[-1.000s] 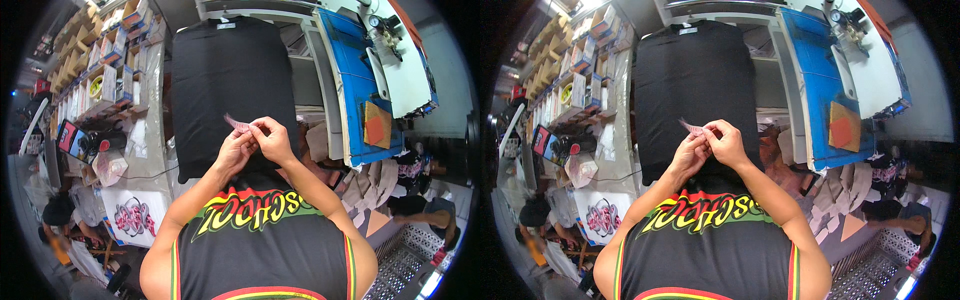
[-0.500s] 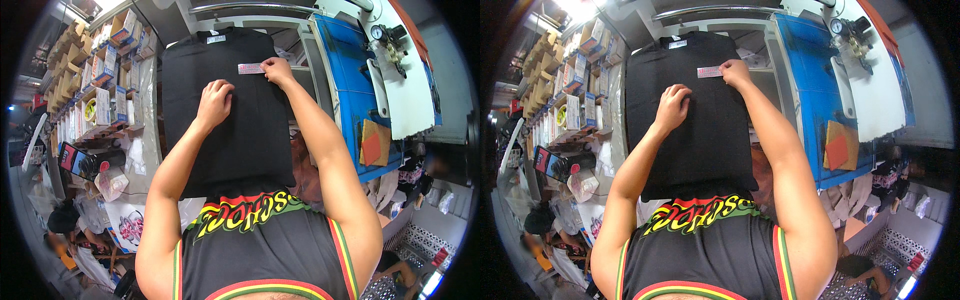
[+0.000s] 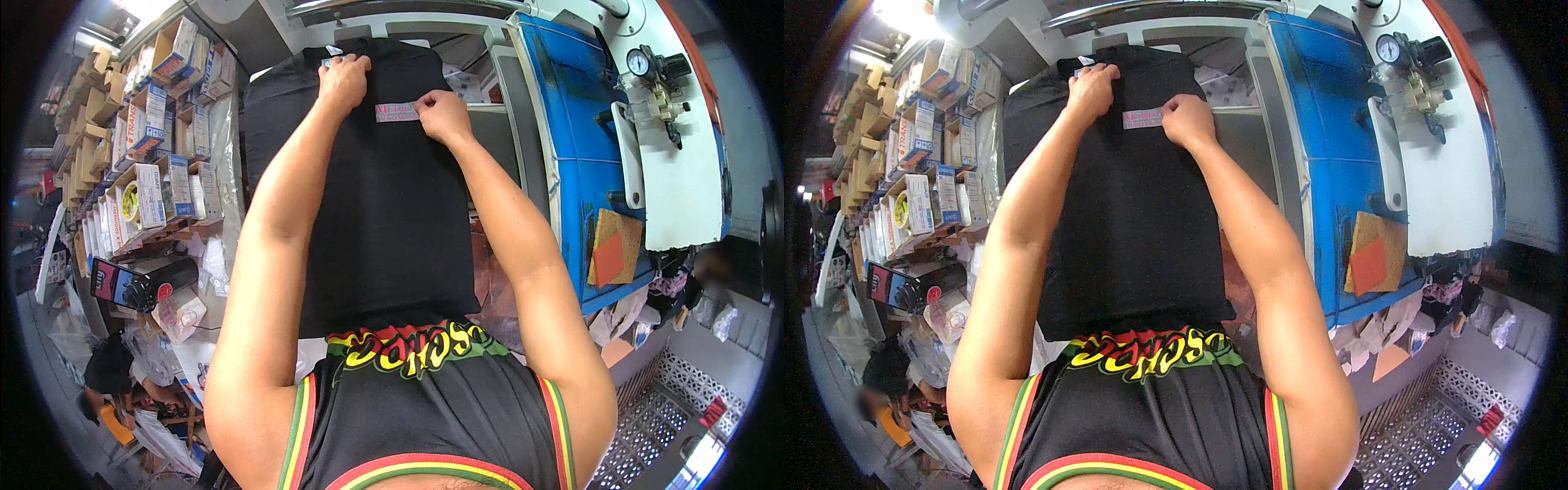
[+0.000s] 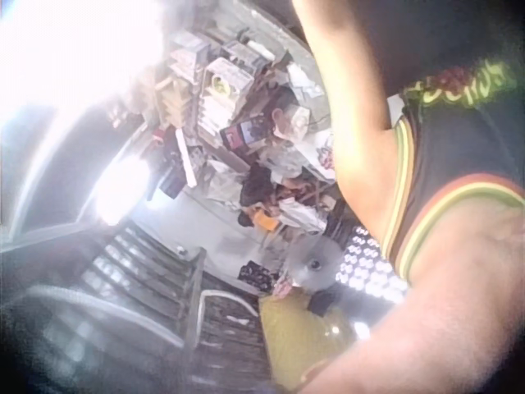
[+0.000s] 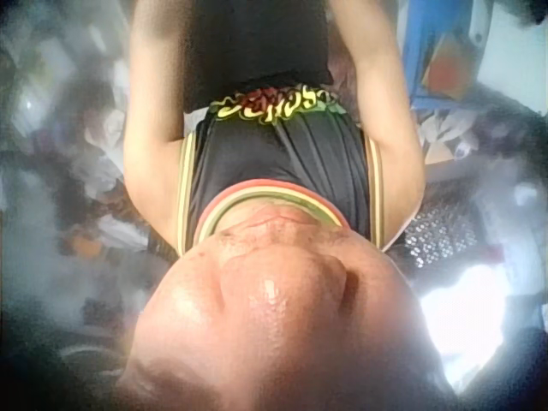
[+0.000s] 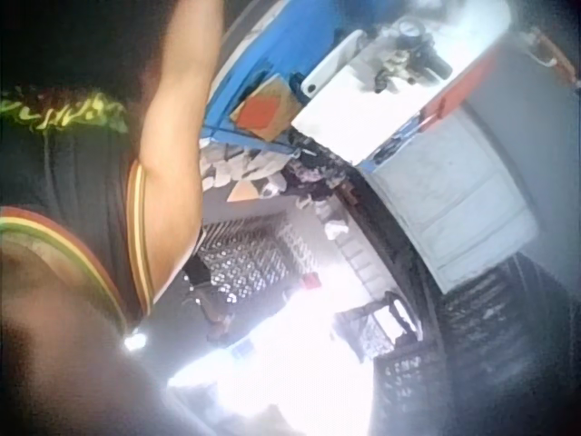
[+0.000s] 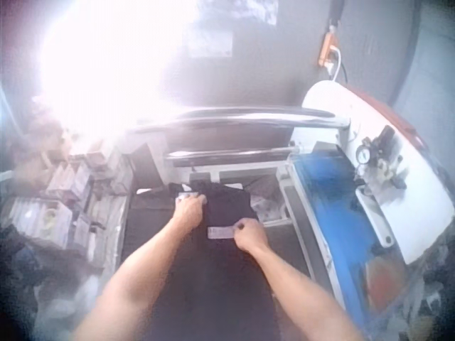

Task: The person places a black t-shirt on a heat press, aligns a printed transfer sheet on the back, and closes the press to apply the design. They then remove the finished shirt and repeat the process with another shirt.

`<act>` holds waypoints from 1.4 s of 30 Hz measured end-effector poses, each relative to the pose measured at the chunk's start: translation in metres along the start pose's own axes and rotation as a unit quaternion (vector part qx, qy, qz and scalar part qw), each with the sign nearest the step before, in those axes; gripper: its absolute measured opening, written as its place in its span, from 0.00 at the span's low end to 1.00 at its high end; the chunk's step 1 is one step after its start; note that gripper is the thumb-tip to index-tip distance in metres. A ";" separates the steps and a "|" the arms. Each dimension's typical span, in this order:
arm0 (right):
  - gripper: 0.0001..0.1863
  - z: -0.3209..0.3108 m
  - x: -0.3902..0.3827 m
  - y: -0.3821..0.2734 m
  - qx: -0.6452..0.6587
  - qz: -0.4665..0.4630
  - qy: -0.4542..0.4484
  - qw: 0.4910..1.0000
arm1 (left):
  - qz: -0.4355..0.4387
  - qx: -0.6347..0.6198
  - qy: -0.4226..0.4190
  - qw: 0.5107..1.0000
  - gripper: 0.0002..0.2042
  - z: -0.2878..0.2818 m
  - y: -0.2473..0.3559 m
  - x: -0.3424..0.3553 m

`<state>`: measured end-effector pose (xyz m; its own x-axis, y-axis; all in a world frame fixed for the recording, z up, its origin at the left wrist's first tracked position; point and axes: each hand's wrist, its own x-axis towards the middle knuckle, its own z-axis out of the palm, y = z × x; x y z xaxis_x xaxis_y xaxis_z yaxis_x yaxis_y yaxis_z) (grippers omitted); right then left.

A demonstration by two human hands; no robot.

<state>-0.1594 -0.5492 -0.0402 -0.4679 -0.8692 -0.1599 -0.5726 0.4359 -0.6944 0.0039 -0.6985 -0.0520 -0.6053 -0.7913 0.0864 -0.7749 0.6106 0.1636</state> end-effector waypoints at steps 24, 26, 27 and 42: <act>0.30 0.023 -0.085 0.032 -0.231 -0.305 0.137 0.914 | 0.043 -0.056 0.140 0.988 0.21 -0.001 0.054 -0.145; 0.29 0.023 -0.087 0.030 -0.228 -0.303 0.137 0.915 | 0.043 -0.055 0.145 0.987 0.21 -0.001 0.053 -0.146; 0.29 0.022 -0.087 0.029 -0.227 -0.304 0.137 0.915 | 0.044 -0.056 0.146 0.987 0.21 0.000 0.053 -0.146; 0.32 0.021 -0.088 0.027 -0.236 -0.268 0.120 0.926 | 0.035 -0.073 0.149 0.986 0.21 -0.001 0.054 -0.146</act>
<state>-0.1198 -0.4661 -0.0598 -0.1347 -0.9381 0.3191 -0.9702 0.0595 -0.2347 0.0501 -0.5499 -0.0547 -0.5593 -0.7352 0.3829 -0.6858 0.6699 0.2844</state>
